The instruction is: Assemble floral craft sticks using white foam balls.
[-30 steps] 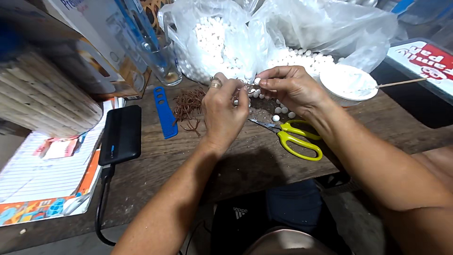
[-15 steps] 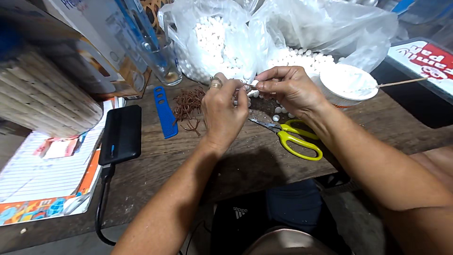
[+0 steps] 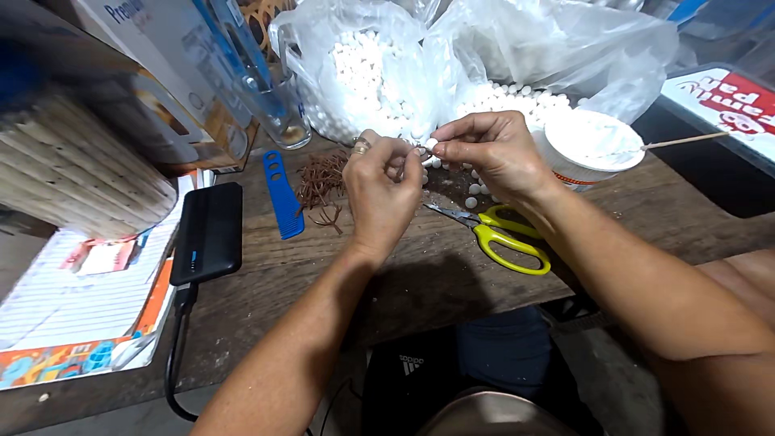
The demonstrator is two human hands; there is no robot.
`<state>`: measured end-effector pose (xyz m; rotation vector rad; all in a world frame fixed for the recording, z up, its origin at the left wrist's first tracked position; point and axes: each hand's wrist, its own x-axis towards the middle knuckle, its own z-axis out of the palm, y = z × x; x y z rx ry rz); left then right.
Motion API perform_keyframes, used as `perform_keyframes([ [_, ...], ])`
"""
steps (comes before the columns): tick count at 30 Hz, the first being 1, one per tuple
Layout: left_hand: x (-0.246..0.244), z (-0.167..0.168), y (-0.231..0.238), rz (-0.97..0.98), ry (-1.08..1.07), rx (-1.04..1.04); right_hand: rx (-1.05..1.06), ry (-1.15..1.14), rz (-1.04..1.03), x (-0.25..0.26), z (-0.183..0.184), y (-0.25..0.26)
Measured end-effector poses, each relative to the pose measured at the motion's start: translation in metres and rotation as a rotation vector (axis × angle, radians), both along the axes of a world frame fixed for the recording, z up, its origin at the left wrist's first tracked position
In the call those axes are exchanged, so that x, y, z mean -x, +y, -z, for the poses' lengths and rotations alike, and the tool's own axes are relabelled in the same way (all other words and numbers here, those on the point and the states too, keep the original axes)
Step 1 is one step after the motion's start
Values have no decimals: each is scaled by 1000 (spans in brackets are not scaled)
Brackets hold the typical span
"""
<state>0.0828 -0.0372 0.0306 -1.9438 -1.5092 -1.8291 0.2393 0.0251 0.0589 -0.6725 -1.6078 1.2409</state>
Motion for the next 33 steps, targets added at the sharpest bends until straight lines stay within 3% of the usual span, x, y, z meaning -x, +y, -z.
perform_keyframes([
  [4,-2,2,6,-18,-28,-69,-78,-43,21,0,0,-1],
  [24,-1,1,-1,44,-19,5,-141,22,45,3,4,-1],
  [26,1,-2,-4,148,-126,79,-177,16,56,-5,-3,-1],
  [30,4,-11,-10,408,-534,343,-320,-17,146,-31,-8,-14],
  [33,0,-16,-3,490,-807,504,-299,-239,106,-36,5,-31],
])
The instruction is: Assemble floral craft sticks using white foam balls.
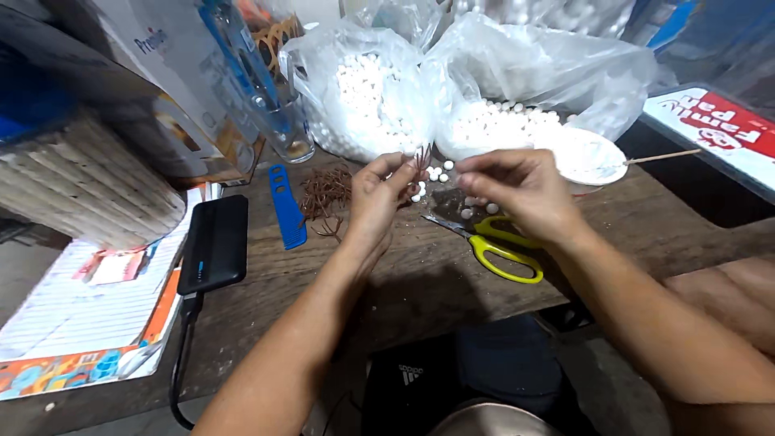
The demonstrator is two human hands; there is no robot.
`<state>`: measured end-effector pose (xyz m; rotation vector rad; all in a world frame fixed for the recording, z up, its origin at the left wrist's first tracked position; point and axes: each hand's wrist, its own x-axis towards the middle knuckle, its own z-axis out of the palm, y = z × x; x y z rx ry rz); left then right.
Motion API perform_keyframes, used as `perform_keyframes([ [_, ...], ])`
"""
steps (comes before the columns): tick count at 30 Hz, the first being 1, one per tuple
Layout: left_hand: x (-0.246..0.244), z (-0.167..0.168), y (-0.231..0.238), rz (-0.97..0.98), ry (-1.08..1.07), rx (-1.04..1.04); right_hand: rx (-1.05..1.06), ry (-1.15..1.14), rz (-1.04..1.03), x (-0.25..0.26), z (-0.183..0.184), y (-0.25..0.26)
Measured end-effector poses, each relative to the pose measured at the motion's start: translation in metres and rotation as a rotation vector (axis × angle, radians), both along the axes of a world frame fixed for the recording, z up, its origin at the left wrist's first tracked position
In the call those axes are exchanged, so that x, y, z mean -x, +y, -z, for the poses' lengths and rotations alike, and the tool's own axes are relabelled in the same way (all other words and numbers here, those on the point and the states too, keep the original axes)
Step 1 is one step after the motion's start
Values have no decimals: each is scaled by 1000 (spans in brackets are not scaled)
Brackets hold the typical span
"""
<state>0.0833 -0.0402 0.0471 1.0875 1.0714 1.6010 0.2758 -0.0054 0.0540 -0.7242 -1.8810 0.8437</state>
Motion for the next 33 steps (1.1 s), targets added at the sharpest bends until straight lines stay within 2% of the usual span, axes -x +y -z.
perform_keyframes([
  [3,1,1,-5,108,-16,44,123,-94,-67,12,5,-2],
  [7,0,4,-5,137,-46,33,217,45,-134,28,9,-1],
  [12,-8,6,-9,-20,-13,-12,218,115,-77,29,14,-1],
  [15,-13,11,-11,-71,99,-150,124,88,-13,31,15,-2],
  [19,-15,16,-9,-142,188,-211,-185,-49,79,33,21,-4],
  [22,-17,17,-8,-151,199,-255,-341,-112,141,34,23,-2],
  [25,-19,17,-8,-167,209,-310,-350,-129,160,35,22,-3],
  [30,-21,21,-6,-178,235,-424,-207,-81,124,36,20,-6],
  [33,-23,18,-6,-188,255,-397,-207,-91,143,36,19,-7],
])
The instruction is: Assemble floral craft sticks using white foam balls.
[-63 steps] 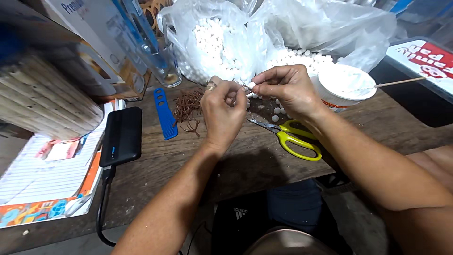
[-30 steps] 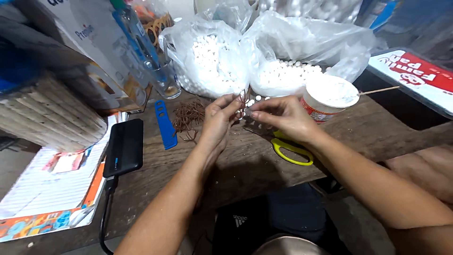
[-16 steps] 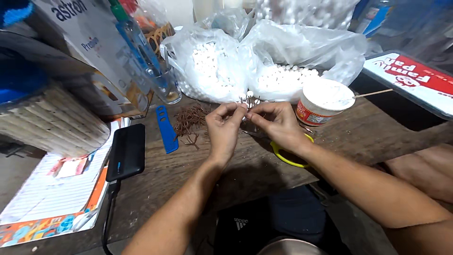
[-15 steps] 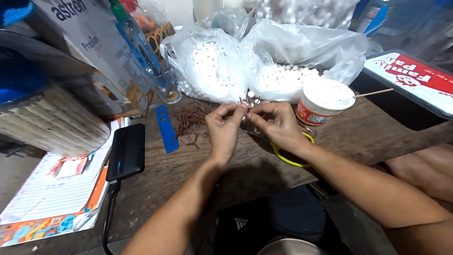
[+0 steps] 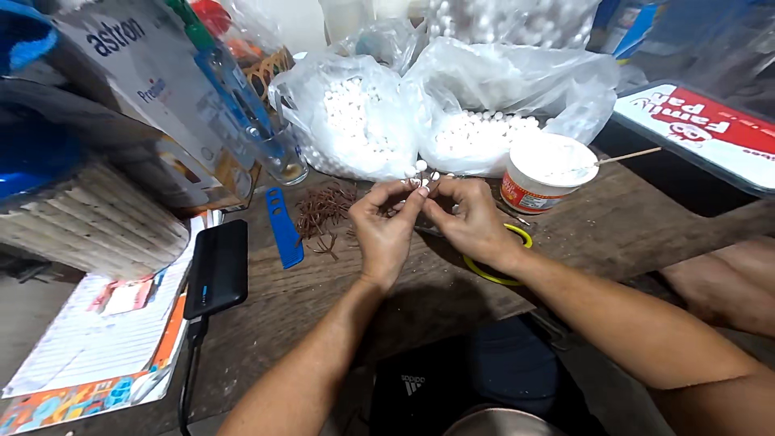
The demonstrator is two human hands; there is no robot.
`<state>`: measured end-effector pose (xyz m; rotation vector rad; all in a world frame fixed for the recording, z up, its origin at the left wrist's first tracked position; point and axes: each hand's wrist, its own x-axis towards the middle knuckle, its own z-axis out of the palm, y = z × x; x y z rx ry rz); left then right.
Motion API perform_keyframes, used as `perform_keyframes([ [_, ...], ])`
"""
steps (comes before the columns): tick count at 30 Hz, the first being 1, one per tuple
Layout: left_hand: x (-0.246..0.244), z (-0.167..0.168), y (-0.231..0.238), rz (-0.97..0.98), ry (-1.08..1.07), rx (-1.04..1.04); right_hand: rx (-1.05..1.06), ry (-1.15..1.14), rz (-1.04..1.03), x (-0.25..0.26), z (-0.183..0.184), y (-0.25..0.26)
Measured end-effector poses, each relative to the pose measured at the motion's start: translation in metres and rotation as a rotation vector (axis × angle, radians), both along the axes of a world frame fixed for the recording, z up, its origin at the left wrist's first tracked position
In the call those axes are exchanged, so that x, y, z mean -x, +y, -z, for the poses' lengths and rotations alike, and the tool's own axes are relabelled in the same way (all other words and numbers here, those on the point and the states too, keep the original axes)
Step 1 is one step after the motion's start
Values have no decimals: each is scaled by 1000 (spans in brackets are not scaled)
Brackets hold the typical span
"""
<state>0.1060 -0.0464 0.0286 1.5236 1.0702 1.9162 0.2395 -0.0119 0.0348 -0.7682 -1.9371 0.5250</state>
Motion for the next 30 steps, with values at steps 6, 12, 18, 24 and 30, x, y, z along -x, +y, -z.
perform_keyframes([
  [6,2,-4,-2,24,59,99,-10,-63,9,-3,0,0],
  [12,6,-2,-1,57,13,128,116,93,37,-71,7,-30],
  [18,3,-11,-8,67,55,146,286,473,386,-162,10,-12],
  [24,3,-14,-10,39,89,197,-7,313,335,-165,-2,3],
  [30,-2,-13,-13,57,138,169,-175,313,343,-190,-16,-11],
])
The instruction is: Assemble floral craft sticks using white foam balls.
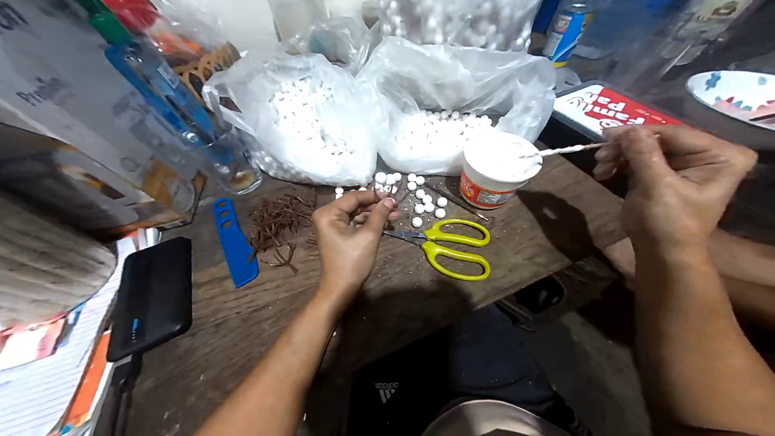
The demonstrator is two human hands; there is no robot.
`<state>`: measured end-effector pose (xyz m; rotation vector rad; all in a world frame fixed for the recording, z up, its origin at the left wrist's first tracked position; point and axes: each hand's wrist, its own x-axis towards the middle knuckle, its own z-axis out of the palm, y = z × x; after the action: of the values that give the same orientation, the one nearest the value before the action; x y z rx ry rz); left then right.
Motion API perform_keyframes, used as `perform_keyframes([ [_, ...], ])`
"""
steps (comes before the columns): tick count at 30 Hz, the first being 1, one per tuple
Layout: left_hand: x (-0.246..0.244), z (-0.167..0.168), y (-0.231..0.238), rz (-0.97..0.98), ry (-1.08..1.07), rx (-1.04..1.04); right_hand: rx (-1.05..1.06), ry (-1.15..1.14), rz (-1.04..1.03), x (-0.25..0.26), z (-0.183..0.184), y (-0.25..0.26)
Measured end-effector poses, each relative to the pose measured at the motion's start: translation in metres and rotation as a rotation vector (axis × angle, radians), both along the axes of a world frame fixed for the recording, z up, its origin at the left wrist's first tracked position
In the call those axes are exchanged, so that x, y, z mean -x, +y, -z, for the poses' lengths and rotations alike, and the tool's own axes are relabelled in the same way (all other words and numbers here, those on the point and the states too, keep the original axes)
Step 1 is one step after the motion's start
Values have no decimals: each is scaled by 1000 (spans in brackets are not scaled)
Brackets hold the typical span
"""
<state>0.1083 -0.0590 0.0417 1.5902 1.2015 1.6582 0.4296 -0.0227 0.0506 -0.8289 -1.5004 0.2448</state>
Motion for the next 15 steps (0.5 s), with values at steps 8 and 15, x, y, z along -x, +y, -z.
perform_keyframes([
  [8,-5,1,0,19,-12,16,285,501,-46,-7,3,6],
  [15,-2,5,3,20,29,14,247,383,-25,-4,3,3],
])
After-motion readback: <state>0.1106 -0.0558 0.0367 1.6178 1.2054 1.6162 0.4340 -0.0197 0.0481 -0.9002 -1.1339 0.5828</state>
